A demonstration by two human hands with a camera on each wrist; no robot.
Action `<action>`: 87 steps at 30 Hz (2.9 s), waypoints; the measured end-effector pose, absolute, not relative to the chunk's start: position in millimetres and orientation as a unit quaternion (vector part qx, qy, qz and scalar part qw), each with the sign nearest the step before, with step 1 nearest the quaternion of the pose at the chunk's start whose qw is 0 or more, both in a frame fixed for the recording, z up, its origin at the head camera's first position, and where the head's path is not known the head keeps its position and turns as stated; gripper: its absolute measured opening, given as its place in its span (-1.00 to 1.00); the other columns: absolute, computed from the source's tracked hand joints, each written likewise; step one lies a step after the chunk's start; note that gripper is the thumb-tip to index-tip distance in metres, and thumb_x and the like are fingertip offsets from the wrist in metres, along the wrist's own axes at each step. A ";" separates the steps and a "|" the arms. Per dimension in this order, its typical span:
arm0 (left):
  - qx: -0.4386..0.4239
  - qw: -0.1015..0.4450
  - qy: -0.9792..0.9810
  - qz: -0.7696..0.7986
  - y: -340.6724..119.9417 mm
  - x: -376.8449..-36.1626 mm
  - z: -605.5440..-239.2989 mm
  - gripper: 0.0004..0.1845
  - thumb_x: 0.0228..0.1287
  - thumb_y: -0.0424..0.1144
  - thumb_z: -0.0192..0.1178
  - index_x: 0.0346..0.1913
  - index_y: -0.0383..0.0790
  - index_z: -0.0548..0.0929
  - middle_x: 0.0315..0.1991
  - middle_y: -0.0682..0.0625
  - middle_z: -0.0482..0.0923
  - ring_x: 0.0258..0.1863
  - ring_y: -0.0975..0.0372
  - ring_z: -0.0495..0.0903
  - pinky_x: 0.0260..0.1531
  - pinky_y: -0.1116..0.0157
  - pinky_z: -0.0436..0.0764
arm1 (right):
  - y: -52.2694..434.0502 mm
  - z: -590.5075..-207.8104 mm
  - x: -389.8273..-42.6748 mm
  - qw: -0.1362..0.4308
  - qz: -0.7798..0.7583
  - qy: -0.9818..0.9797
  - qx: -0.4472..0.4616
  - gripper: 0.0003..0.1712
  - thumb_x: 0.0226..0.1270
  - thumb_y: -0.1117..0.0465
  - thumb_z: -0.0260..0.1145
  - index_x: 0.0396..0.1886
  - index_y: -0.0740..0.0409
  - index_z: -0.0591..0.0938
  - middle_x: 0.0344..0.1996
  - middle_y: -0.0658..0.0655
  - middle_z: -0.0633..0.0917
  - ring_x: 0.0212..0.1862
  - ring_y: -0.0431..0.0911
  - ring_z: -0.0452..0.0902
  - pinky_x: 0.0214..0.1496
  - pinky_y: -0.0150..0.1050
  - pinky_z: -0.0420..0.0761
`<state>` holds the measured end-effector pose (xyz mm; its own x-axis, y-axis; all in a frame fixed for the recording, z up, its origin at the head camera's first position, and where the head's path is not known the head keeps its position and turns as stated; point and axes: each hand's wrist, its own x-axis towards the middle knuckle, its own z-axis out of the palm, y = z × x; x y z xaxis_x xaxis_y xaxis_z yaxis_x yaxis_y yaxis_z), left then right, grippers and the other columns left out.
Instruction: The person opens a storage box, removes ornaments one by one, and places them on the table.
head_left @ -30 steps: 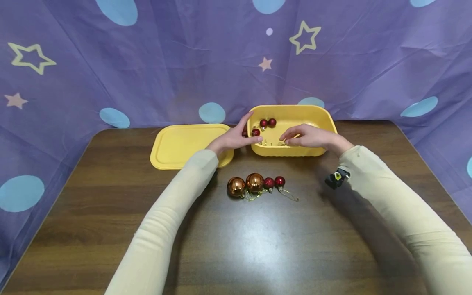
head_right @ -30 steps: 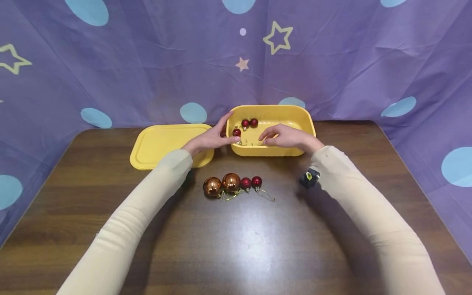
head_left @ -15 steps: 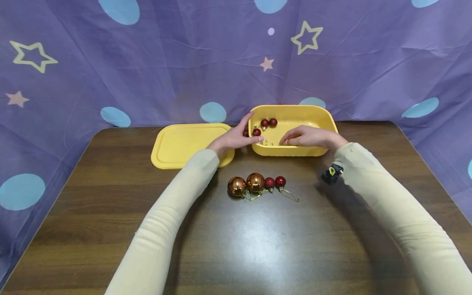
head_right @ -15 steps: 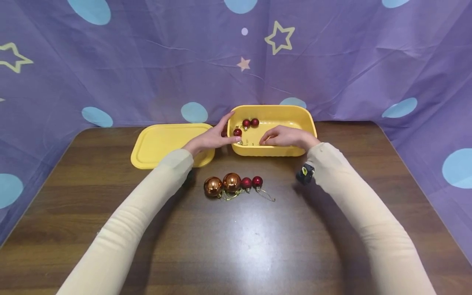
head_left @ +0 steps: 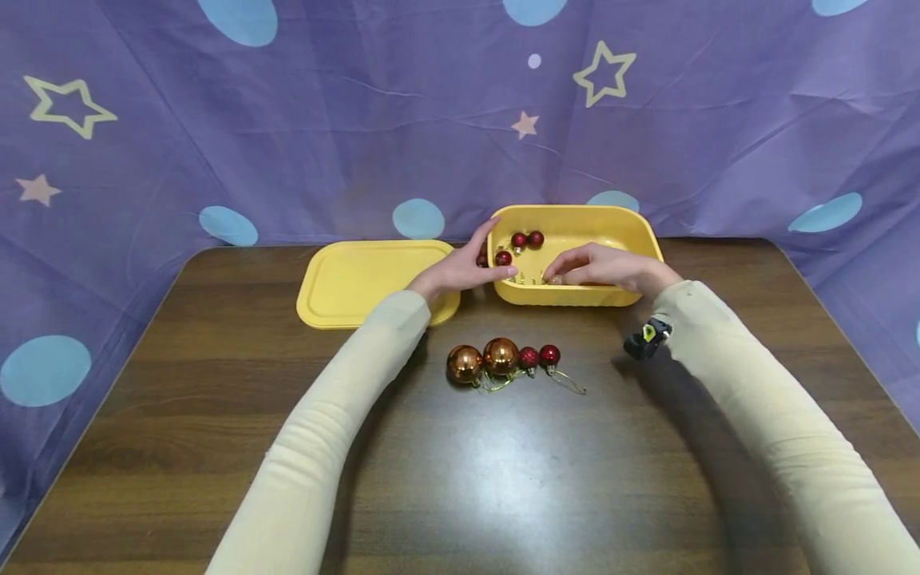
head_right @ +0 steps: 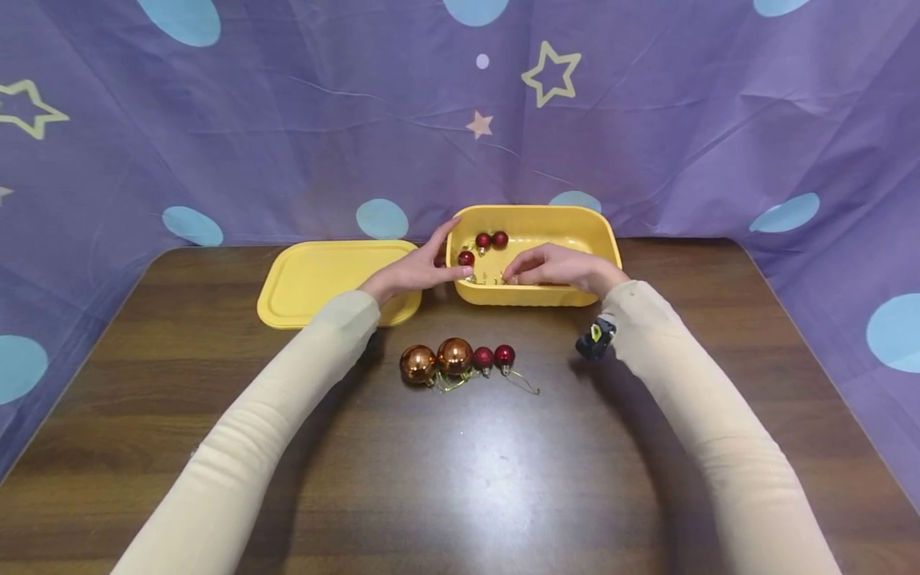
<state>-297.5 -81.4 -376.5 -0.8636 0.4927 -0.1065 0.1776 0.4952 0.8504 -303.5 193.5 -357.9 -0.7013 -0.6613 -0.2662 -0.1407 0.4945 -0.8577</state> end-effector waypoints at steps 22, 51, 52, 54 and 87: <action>0.194 0.176 0.845 0.467 -80.9 -295.4 -382.6 0.06 0.27 -0.02 0.29 0.55 0.15 -0.29 0.44 -0.27 0.11 0.34 0.01 0.28 0.34 0.19 0.20 | 199.8 -356.3 -289.9 0.200 -0.569 0.778 -0.176 -0.53 0.29 0.43 0.23 0.17 0.41 0.37 -0.08 0.20 0.58 -0.06 -0.13 0.53 0.13 -0.19 0.53; 0.183 0.174 0.859 0.446 -79.9 -296.0 -381.3 0.06 0.24 0.08 0.28 0.54 0.23 -0.29 0.49 -0.26 -0.02 0.37 -0.09 0.19 0.36 0.08 0.15 | 223.7 -337.5 -260.2 0.117 -0.599 0.763 -0.214 -0.75 0.37 0.43 0.19 0.00 0.40 0.45 -0.15 0.10 0.59 -0.14 -0.09 0.61 -0.10 -0.29 0.64; 0.183 0.175 0.859 0.446 -79.6 -295.9 -381.1 0.06 0.24 0.08 0.28 0.54 0.23 -0.29 0.49 -0.26 -0.02 0.37 -0.09 0.19 0.36 0.08 0.15 | 224.6 -337.4 -258.2 0.118 -0.598 0.763 -0.215 -0.76 0.36 0.43 0.19 0.00 0.39 0.46 -0.14 0.10 0.60 -0.14 -0.09 0.61 -0.10 -0.29 0.63; 0.184 0.175 0.860 0.442 -79.7 -295.9 -381.1 0.06 0.24 0.08 0.28 0.54 0.23 -0.30 0.49 -0.26 -0.04 0.37 -0.10 0.18 0.35 0.07 0.15 | 225.9 -337.0 -254.1 0.122 -0.597 0.762 -0.219 -0.75 0.36 0.42 0.20 0.01 0.39 0.47 -0.13 0.11 0.60 -0.14 -0.11 0.61 -0.08 -0.27 0.63; 0.186 0.173 0.863 0.437 -82.1 -298.7 -378.5 0.07 0.25 0.08 0.28 0.54 0.22 -0.31 0.47 -0.30 0.00 0.36 -0.13 0.20 0.35 0.06 0.16 | 220.9 -355.3 -209.2 0.164 -0.456 0.794 -0.367 -0.70 0.35 0.42 0.23 0.06 0.34 0.56 -0.08 0.14 0.63 -0.13 0.01 0.58 -0.11 -0.33 0.58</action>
